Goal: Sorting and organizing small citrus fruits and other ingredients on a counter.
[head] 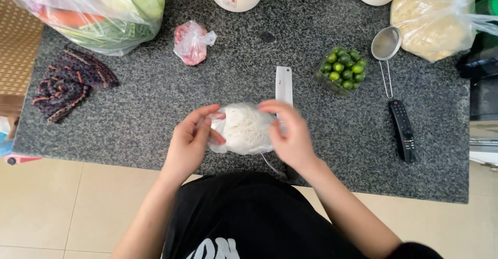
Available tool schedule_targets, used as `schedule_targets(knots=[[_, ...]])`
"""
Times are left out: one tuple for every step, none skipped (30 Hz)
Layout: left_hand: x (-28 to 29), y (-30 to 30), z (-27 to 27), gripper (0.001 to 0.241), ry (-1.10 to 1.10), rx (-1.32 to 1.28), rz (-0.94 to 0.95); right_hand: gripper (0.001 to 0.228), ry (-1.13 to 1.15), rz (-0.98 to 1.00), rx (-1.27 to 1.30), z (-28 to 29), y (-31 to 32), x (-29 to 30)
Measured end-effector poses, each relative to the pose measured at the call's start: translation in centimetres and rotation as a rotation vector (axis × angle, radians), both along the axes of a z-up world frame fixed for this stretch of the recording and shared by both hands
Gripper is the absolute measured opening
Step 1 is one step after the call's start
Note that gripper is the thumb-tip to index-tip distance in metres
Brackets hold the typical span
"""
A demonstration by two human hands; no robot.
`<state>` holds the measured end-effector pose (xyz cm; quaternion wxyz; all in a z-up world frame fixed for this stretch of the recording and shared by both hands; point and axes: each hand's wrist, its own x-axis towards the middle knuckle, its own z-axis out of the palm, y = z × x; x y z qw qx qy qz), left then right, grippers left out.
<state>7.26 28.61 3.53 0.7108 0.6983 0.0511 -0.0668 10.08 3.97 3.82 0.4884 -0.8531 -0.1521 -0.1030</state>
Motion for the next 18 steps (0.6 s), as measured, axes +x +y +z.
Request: schedule_targets(knots=[[0.0,-0.1,0.7,0.034,0.062,-0.043,-0.008,0.039,0.184,0.081,0.031,0.1,0.8,0.0],[0.0,-0.1,1.3,0.035,0.123,-0.086,-0.015,0.035,0.365,0.167,0.061,0.1,1.6,0.1],[0.0,-0.2,1.8,0.035,0.122,-0.085,-0.012,0.035,0.365,0.17,0.061,-0.2,1.9,0.1],[-0.1,-0.2,2.3,0.037,0.122,-0.09,-0.028,0.028,0.323,0.281,-0.041,-0.6,2.3,-0.1],[-0.2,-0.2,2.7,0.039,0.123,-0.095,-0.043,0.021,0.28,0.392,-0.142,-0.9,2.6,-0.2],[-0.3,-0.3,2.9,0.039,0.125,-0.095,-0.04,0.021,0.282,0.395,-0.142,-1.0,2.7,-0.2],[-0.4,-0.4,3.1,0.04,0.127,-0.084,-0.031,0.019,0.327,0.398,-0.381,-1.1,2.8,-0.1],[-0.4,-0.4,3.3,0.04,0.127,-0.073,-0.023,0.018,0.367,0.396,-0.621,-1.2,2.9,0.1],[-0.4,-0.4,3.2,0.04,0.127,-0.074,-0.021,0.018,0.367,0.398,-0.622,-0.5,2.9,0.5],[-0.5,-0.5,3.1,0.039,0.136,-0.058,-0.013,0.016,0.505,0.321,-0.679,0.3,2.8,1.0],[-0.5,-0.5,2.9,0.038,0.144,-0.041,-0.004,0.024,0.642,0.242,-0.734,1.0,2.7,1.4],[-0.7,-0.6,2.9,0.038,0.148,-0.044,-0.002,0.024,0.645,0.244,-0.737,1.0,2.0,1.5],[-0.8,-0.7,2.9,0.038,0.138,-0.037,-0.017,0.029,0.612,0.244,-0.81,1.1,1.3,1.6],[-0.8,-0.7,2.9,0.038,0.126,-0.029,-0.034,0.035,0.577,0.242,-0.881,1.1,0.5,1.7],[-0.8,-0.8,3.0,0.038,0.127,-0.03,-0.034,0.035,0.578,0.242,-0.883,0.8,0.0,1.7],[-0.8,-0.9,3.2,0.037,0.136,-0.016,-0.039,0.037,0.504,0.278,-0.911,0.4,-0.5,1.7],[-0.9,-0.9,3.4,0.037,0.144,-0.002,-0.043,0.038,0.429,0.314,-0.937,0.1,-1.0,1.7],[-0.8,-0.9,3.5,0.037,0.145,-0.003,-0.043,0.038,0.43,0.315,-0.938,0.6,-1.2,1.8]])
